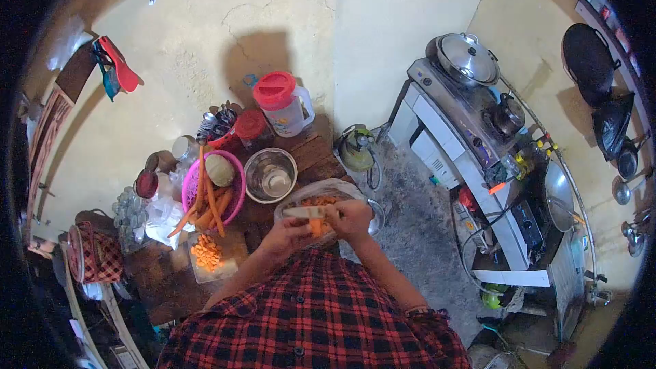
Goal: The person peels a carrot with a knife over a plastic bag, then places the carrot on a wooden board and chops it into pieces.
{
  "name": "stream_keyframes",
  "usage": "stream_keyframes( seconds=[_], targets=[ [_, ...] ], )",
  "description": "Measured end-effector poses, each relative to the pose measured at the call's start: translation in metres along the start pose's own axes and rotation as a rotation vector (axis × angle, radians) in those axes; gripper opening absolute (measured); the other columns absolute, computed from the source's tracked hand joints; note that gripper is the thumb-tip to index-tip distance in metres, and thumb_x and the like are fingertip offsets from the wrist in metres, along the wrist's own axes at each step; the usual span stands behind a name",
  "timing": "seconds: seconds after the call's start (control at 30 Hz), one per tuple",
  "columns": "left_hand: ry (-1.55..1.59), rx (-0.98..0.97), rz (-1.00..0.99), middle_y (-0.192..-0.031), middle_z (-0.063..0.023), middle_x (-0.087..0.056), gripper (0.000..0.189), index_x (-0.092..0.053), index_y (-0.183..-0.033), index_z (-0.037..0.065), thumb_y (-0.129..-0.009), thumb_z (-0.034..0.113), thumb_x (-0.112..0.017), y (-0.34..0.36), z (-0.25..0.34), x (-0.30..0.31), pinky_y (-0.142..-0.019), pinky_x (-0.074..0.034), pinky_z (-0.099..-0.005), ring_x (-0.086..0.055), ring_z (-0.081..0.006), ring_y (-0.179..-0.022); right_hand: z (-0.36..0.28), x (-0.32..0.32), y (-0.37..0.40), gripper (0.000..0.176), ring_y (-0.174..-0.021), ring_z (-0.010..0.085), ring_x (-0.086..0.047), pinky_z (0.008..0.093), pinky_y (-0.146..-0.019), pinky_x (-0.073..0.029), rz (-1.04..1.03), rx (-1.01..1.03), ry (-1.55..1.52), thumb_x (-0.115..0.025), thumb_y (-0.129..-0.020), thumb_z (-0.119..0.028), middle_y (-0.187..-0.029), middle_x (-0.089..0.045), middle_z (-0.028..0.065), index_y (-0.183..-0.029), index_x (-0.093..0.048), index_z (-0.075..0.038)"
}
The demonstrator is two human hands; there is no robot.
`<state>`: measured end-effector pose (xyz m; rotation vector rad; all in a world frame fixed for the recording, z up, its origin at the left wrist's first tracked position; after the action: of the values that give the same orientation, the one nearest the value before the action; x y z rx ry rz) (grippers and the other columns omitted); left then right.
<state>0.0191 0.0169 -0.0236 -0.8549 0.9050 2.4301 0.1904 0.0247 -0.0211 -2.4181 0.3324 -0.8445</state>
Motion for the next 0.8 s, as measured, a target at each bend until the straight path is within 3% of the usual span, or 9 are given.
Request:
stream_keyframes(
  seconds=[0.1,0.17,0.2,0.27,0.47,0.6,0.7,0.77,0.8],
  targets=[
    [-0.163,0.074,-0.005,-0.112,-0.0099,-0.058,0.036,-0.049,-0.123,-0.001,-0.087,0.006,-0.055,0.008,-0.008,0.001,-0.081,-0.053,-0.0302,-0.060,-0.0198,-0.098,0.019,0.004,0.006,0.035,-0.048,0.0308,-0.054,0.0390,-0.047,-0.041,-0.078,-0.130,0.198,-0.058,-0.077,-0.032,-0.052,-0.052,0.0137,-0.055,-0.059,-0.005],
    [-0.568,-0.120,-0.027,-0.104,-0.0127,-0.062,0.046,-0.045,-0.129,0.004,-0.085,0.009,-0.058,0.009,-0.003,0.002,-0.077,-0.053,-0.0317,-0.063,-0.0212,-0.091,0.024,0.005,0.010,0.038,-0.050,0.0317,-0.056,0.0399,-0.049,-0.043,-0.231,-0.282,0.399,-0.054,-0.080,-0.034,-0.055,-0.056,0.0149,-0.058,-0.061,-0.004],
    [-0.567,-0.119,-0.026,-0.104,-0.0127,-0.062,0.046,-0.045,-0.129,0.004,-0.085,0.009,-0.058,0.006,-0.005,0.004,-0.077,-0.053,-0.0317,-0.063,-0.0212,-0.091,0.027,0.002,0.014,0.038,-0.050,0.0317,-0.056,0.0399,-0.049,-0.043,-0.232,-0.283,0.399,-0.054,-0.080,-0.034,-0.055,-0.056,0.0149,-0.058,-0.061,-0.004],
    [-1.317,-0.372,0.001,-0.093,-0.0189,-0.064,0.065,-0.030,-0.140,0.014,-0.082,0.009,-0.060,-0.003,-0.008,0.006,-0.076,-0.051,-0.0370,-0.065,-0.0279,-0.084,0.034,-0.009,0.022,0.037,-0.051,0.0325,-0.057,0.0427,-0.050,-0.044,-0.299,-0.192,0.547,-0.051,-0.082,-0.031,-0.055,-0.056,0.0147,-0.058,-0.060,-0.004],
    [-1.694,-0.089,-0.037,-0.089,-0.0217,-0.063,0.090,0.000,-0.145,0.020,-0.078,0.011,-0.060,-0.037,-0.032,0.010,-0.072,-0.048,-0.0429,-0.062,-0.0369,-0.079,0.024,-0.011,0.023,0.034,-0.054,0.0325,-0.059,0.0460,-0.054,-0.044,-0.290,-0.123,0.600,-0.051,-0.081,-0.027,-0.056,-0.058,0.0147,-0.058,-0.060,-0.005],
    [-1.634,-0.198,0.186,-0.088,-0.0224,-0.062,0.092,-0.001,-0.145,0.019,-0.077,0.014,-0.063,-0.045,-0.034,0.045,-0.073,-0.048,-0.0411,-0.062,-0.0350,-0.078,0.046,0.010,0.028,0.030,-0.060,0.0340,-0.060,0.0450,-0.057,-0.045,-0.384,-0.291,0.674,-0.051,-0.081,-0.029,-0.064,-0.061,0.0156,-0.069,-0.062,-0.004],
    [-1.419,-0.039,0.286,-0.092,-0.0200,-0.062,0.085,-0.011,-0.145,0.011,-0.077,0.014,-0.063,-0.042,-0.022,0.071,-0.073,-0.049,-0.0372,-0.063,-0.0290,-0.082,0.056,0.032,0.028,0.032,-0.059,0.0345,-0.059,0.0453,-0.055,-0.045,-0.210,-0.360,0.674,-0.052,-0.081,-0.030,-0.062,-0.060,0.0160,-0.066,-0.061,-0.004],
    [-0.731,-0.193,0.145,-0.101,-0.0142,-0.061,0.070,-0.022,-0.142,0.006,-0.084,0.015,-0.060,-0.051,-0.030,0.090,-0.074,-0.052,-0.0346,-0.062,-0.0238,-0.088,0.051,0.044,0.023,0.034,-0.057,0.0349,-0.058,0.0446,-0.053,-0.044,-0.076,-0.385,0.524,-0.052,-0.082,-0.031,-0.058,-0.057,0.0164,-0.063,-0.060,-0.004],
    [-0.732,-0.189,0.145,-0.101,-0.0142,-0.061,0.070,-0.022,-0.142,0.006,-0.084,0.015,-0.060,-0.047,-0.023,0.082,-0.074,-0.052,-0.0346,-0.062,-0.0238,-0.088,0.045,0.046,0.020,0.034,-0.057,0.0349,-0.058,0.0446,-0.053,-0.044,-0.077,-0.389,0.524,-0.052,-0.082,-0.031,-0.058,-0.057,0.0164,-0.063,-0.060,-0.004]
  ],
)
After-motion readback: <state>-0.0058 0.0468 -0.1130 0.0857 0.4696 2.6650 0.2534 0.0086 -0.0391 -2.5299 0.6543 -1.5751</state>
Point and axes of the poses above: each hand's wrist, its own y-axis away from the middle knuckle, its own x-axis out of the back of the hand, z = x × y, the point moved 3 cm from there along -y, towards the middle knuckle
